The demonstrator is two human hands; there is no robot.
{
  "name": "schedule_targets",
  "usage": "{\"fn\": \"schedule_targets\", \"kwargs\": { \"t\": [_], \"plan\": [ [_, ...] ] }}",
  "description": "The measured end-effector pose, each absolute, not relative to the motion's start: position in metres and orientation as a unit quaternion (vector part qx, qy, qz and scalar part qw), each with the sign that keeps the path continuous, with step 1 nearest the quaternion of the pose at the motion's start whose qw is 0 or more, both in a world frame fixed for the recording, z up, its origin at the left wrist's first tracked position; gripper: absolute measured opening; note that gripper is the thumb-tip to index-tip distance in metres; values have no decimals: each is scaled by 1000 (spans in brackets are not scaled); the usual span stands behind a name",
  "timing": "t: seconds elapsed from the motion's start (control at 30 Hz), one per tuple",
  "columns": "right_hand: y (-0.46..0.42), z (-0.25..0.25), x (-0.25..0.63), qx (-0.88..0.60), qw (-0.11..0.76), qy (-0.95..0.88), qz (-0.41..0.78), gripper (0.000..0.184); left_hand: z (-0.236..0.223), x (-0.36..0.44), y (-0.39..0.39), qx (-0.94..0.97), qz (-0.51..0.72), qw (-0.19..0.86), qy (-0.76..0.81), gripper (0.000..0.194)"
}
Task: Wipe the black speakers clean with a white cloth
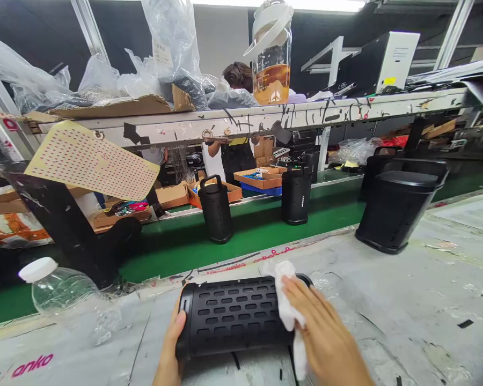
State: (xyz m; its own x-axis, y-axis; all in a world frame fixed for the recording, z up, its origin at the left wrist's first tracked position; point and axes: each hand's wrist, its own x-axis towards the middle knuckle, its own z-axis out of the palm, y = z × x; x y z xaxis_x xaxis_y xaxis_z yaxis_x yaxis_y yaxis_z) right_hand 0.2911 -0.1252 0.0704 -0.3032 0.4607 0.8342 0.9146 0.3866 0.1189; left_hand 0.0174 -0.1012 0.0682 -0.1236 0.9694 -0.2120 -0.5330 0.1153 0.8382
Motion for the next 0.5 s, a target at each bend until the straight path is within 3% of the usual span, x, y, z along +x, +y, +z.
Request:
{"fn": "schedule_targets", "kwargs": {
  "t": [0.1, 0.23, 0.4, 0.43, 0.5],
  "plan": [
    [-124, 68, 344, -588, 398, -665, -232, 35, 69, 19, -101, 243, 619, 611, 429, 60],
    [-126, 72, 363, -761, 476, -434, 72, 36, 64, 20, -105, 264, 633, 602, 409, 65],
    [-131, 80, 311, -560, 590, -270, 515, 30, 60, 19, -113, 362, 657, 560, 352, 71],
    [-131, 82, 305, -525, 616, -226, 542, 28, 60, 18, -114, 366, 654, 563, 348, 72],
    [-131, 86, 304, -516, 684, -229, 461, 24, 63, 16, -113, 384, 647, 560, 347, 74]
  ]
}}
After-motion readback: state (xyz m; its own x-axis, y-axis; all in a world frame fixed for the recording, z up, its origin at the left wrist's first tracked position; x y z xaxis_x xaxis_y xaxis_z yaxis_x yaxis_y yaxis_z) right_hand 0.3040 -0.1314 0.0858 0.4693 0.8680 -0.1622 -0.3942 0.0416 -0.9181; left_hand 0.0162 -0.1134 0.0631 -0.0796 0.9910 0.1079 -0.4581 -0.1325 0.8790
